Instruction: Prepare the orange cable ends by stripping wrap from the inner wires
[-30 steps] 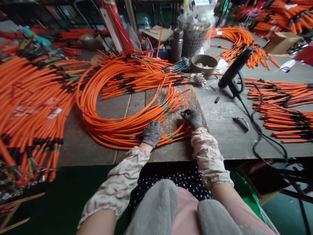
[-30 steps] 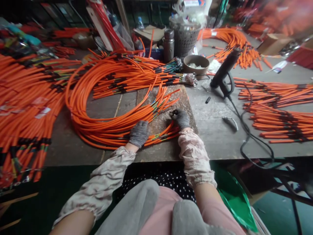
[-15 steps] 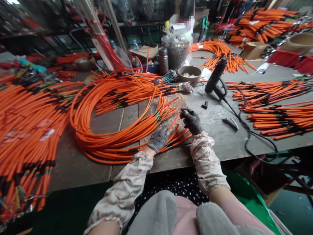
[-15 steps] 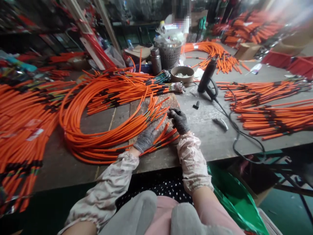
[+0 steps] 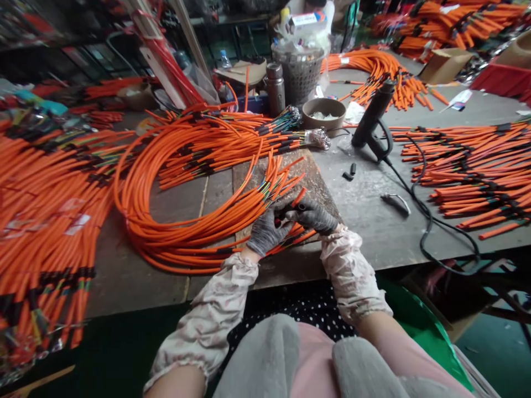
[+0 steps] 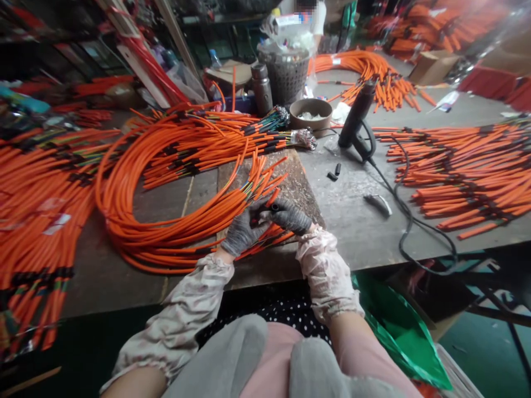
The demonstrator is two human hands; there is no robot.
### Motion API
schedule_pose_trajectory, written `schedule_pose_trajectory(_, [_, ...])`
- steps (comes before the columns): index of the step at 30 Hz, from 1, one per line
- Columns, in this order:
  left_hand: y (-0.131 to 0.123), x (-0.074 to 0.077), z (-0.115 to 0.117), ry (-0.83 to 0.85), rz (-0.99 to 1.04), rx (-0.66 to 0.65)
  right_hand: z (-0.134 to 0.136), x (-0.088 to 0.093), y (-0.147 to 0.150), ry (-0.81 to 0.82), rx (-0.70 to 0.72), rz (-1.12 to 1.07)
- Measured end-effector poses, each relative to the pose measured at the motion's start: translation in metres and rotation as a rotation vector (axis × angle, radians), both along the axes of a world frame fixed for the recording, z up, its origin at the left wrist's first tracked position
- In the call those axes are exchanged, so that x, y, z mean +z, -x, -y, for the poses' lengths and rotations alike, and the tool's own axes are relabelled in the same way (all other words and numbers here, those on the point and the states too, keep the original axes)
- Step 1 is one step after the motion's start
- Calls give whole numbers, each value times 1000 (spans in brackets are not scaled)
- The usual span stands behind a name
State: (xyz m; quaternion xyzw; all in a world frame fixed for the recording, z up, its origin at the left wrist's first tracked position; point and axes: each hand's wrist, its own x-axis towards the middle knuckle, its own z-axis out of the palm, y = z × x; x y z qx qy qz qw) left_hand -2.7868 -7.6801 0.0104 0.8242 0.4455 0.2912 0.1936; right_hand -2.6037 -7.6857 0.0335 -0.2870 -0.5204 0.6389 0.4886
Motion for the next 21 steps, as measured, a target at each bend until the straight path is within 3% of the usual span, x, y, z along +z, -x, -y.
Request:
schedule_pose_trajectory(3, [-9,6,-5,25,45,-1,5,2,8,-52,-221,30])
schedule_pose_trajectory(5, [4,4,-8,63,-128,-20,6,-1,6,-35,-361,62])
schedule_pose_trajectory(8, [59,-9,-2,187,-544,22,3,-6,3,30,-469,92])
schedule_pose_trajectory(11, [124,-21,22,156,-634,171,-4,-6,7,-28,-759,172])
schedule_pose_trajectory(13, [145,-25,37,119,-638,74,-10,-5,15,-137,-995,209])
schedule_pose_trajectory(14, [147,-24,40,112,-645,1,-14,-5,20,-177,-1043,206])
schedule_pose_trajectory(16, [134,-20,34,105,-671,-36,-23,-9,30,-149,-939,172])
schedule_pose_trajectory(19, [95,-10,2,72,-711,137,-35,-22,34,96,-637,152])
schedule_pose_trajectory(21, [73,-4,-19,49,-749,180,-38,-29,28,187,-583,126])
